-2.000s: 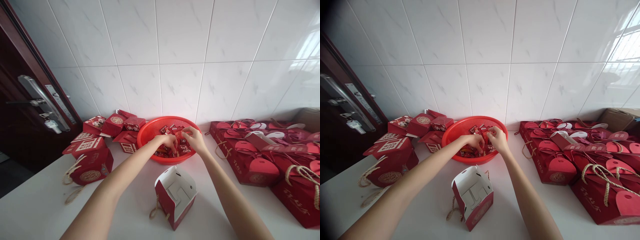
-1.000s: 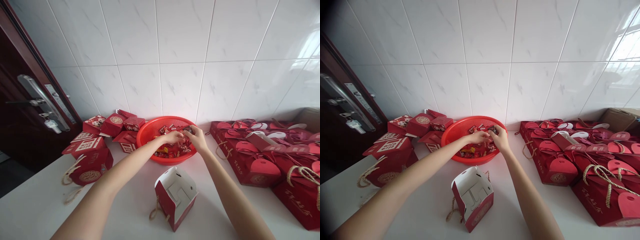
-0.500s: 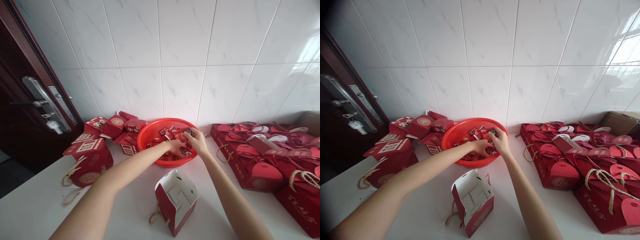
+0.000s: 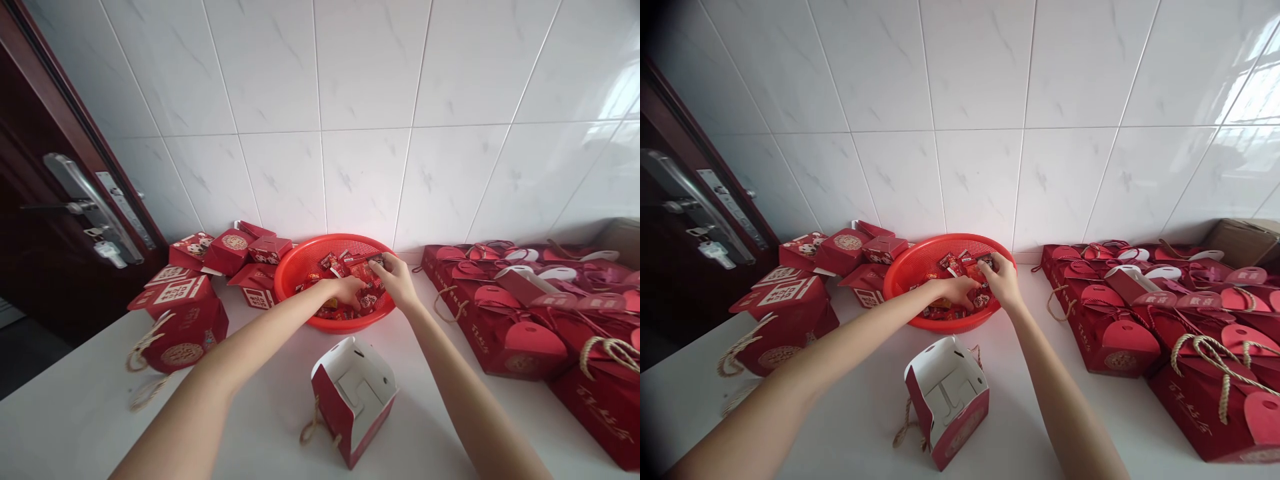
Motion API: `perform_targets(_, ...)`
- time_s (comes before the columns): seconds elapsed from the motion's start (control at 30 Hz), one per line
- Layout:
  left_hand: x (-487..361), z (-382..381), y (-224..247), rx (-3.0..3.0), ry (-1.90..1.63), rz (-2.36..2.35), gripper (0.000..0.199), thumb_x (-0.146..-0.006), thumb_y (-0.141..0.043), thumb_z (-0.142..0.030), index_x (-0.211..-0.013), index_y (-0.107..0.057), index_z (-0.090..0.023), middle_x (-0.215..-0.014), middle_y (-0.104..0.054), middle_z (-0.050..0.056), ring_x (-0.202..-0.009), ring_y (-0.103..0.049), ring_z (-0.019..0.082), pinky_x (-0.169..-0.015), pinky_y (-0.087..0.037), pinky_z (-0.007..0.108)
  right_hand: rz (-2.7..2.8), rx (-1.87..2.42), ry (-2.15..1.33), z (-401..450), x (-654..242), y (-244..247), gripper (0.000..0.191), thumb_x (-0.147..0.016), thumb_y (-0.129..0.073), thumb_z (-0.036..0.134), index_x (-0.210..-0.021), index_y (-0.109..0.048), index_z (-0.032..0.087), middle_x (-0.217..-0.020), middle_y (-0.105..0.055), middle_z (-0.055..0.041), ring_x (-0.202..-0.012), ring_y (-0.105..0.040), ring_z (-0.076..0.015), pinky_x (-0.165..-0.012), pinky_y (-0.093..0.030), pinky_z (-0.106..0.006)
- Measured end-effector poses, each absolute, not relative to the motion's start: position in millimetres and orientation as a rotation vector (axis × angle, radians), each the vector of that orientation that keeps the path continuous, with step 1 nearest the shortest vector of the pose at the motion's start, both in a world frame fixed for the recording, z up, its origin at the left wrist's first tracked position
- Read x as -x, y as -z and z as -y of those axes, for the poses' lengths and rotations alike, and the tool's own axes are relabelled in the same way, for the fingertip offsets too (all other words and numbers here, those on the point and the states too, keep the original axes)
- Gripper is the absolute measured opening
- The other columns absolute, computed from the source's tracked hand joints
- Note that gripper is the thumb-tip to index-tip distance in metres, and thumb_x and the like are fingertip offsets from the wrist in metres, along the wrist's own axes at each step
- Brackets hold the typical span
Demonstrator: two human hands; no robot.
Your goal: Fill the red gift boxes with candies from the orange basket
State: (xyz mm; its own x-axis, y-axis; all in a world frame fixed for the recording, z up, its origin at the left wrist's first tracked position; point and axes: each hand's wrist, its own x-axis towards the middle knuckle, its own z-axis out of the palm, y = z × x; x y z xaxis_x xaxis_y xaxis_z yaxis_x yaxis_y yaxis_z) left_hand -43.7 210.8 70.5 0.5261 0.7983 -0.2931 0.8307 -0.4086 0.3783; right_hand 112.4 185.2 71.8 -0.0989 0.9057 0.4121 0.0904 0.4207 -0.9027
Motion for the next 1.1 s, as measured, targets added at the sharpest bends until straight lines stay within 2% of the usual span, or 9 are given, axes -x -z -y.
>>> perform_targets(0.3,53,-215,-80,-2.156,-0.146,-1.288,0.016,-0.067,-0.072,-0.014,-0.078,-0.062,-0.019,-0.071,-0.060,-0.002,-0.073,-0.060,0.019,-0.068,-0.043,0.028,1.480,0.925,-0.818,-186,-114,-71,0.026,-0.076,-0.061,0.044,-0.066,-0.053,0.022,-0.060,-0.050,0.0026,-0.059,-0.043,-0.0148,-0.058,-0.036,-0.029)
perform_targets(0.4,61,-218,-83,-2.078,-0.324,-1.296,0.019,-0.071,-0.071,-0.016,-0.089,-0.066,-0.019,-0.078,-0.064,-0.001,-0.080,-0.063,0.020,-0.072,-0.046,0.029,1.454,0.914,-0.802,-188,-115,-69,0.023,-0.078,-0.061,0.043,-0.072,-0.059,0.021,-0.068,-0.056,0.0009,-0.065,-0.048,-0.0161,-0.064,-0.039,-0.030)
perform_targets(0.6,69,-221,-90,-1.870,-0.642,-1.116,0.033,-0.079,-0.070,-0.028,-0.110,-0.067,-0.016,-0.107,-0.072,0.007,-0.098,-0.067,0.022,-0.086,-0.052,0.033,1.464,0.851,-0.860,-188,-115,-71,0.023,-0.079,-0.063,0.043,-0.083,-0.067,0.020,-0.082,-0.068,-0.0029,-0.078,-0.059,-0.0198,-0.074,-0.047,-0.033)
perform_targets(0.77,65,-220,-91,-1.659,-0.765,-0.883,0.035,-0.069,-0.084,-0.035,-0.096,-0.075,-0.014,-0.094,-0.074,0.006,-0.091,-0.068,0.021,-0.087,-0.053,0.035,1.527,0.768,-0.945,-186,-116,-74,0.025,-0.078,-0.065,0.044,-0.087,-0.070,0.021,-0.088,-0.072,-0.0037,-0.085,-0.064,-0.0221,-0.078,-0.050,-0.035)
perform_targets(0.93,62,-220,-88,-1.695,-0.697,-1.055,0.032,-0.077,-0.077,-0.044,-0.089,-0.076,-0.015,-0.080,-0.071,0.003,-0.074,-0.065,0.016,-0.075,-0.053,0.031,1.532,0.762,-0.994,-188,-118,-71,0.024,-0.077,-0.068,0.043,-0.084,-0.071,0.021,-0.083,-0.071,-0.0035,-0.081,-0.063,-0.0218,-0.075,-0.050,-0.034)
perform_targets(1.1,70,-228,-85,-1.787,-0.612,-1.282,0.024,-0.079,-0.072,-0.039,-0.085,-0.075,-0.016,-0.081,-0.072,0.005,-0.073,-0.065,0.016,-0.070,-0.051,0.028,1.423,0.798,-0.971,-191,-119,-69,0.024,-0.080,-0.062,0.044,-0.086,-0.065,0.021,-0.076,-0.065,-0.0014,-0.071,-0.059,-0.0179,-0.070,-0.050,-0.033)
